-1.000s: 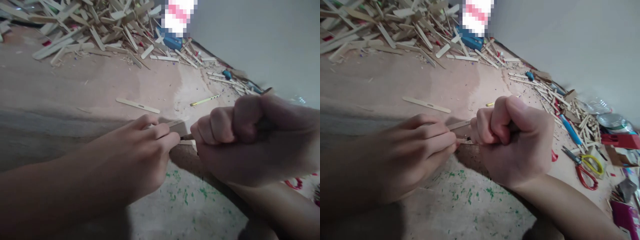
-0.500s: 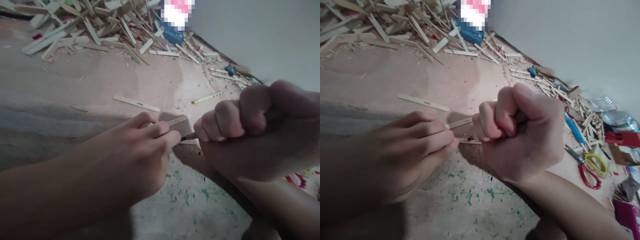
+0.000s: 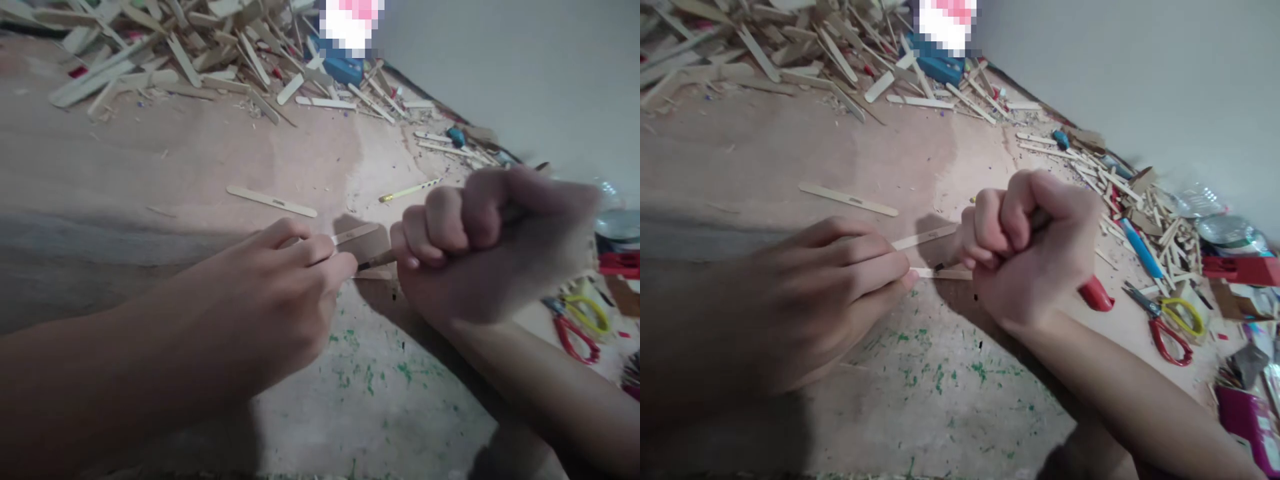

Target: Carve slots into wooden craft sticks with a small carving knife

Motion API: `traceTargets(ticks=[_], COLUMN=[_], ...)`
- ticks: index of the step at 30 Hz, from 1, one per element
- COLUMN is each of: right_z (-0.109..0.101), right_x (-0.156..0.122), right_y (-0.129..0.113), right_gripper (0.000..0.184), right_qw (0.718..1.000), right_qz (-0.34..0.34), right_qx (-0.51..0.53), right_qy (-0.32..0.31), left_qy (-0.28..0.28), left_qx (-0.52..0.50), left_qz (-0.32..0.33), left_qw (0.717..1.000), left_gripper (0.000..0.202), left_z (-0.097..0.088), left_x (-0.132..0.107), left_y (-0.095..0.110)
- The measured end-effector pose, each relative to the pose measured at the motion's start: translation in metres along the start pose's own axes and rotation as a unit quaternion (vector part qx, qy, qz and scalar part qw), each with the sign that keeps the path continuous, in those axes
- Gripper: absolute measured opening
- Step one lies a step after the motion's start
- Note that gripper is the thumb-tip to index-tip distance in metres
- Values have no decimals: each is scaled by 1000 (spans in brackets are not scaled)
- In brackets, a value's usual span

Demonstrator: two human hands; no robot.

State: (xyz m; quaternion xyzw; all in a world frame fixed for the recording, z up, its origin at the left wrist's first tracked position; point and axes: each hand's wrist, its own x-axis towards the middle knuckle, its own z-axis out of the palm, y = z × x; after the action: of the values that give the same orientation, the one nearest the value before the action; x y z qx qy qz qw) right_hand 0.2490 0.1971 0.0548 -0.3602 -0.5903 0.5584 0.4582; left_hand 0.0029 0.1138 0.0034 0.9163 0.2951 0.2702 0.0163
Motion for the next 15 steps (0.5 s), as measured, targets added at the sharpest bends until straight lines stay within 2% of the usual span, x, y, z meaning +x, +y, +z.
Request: traceTargets(ticks=[1, 3, 5, 6, 8, 10, 12, 15], right_z=[-3, -12, -24, -30, -40, -46, -49, -51], right_x=[2, 5, 5, 4, 4, 8, 14, 27], right_y=[4, 3, -11, -22, -47, -69, -81, -83], right_gripper=[47, 41, 41, 37, 42, 47, 45, 32], right_qw=[1000, 997, 984, 977, 928, 893, 858, 814], right_qz=[-18, -53, -66, -45, 54, 87, 100, 97], right_qx=[2, -57, -167, -207, -357, -411, -439, -454], right_qy=[5, 8, 6, -8, -95, -162, -248, -349], left_qy=[-7, -13, -17, -19, -22, -27, -30, -42], left_qx=[9, 20, 20, 19, 23, 30, 31, 24], left_qz=[1, 4, 13, 19, 27, 33, 44, 55], left_qw=[1000, 1000, 1000, 999, 999, 999, 998, 997], left_gripper=[37, 37, 33, 30, 22, 18, 18, 14], left_z=[0, -1, -1, -1, -2, -5, -9, -12], left_x=[0, 1, 3, 4, 6, 9, 12, 14], left_y=[0, -2, -3, -4, -5, -6, -7, -8])
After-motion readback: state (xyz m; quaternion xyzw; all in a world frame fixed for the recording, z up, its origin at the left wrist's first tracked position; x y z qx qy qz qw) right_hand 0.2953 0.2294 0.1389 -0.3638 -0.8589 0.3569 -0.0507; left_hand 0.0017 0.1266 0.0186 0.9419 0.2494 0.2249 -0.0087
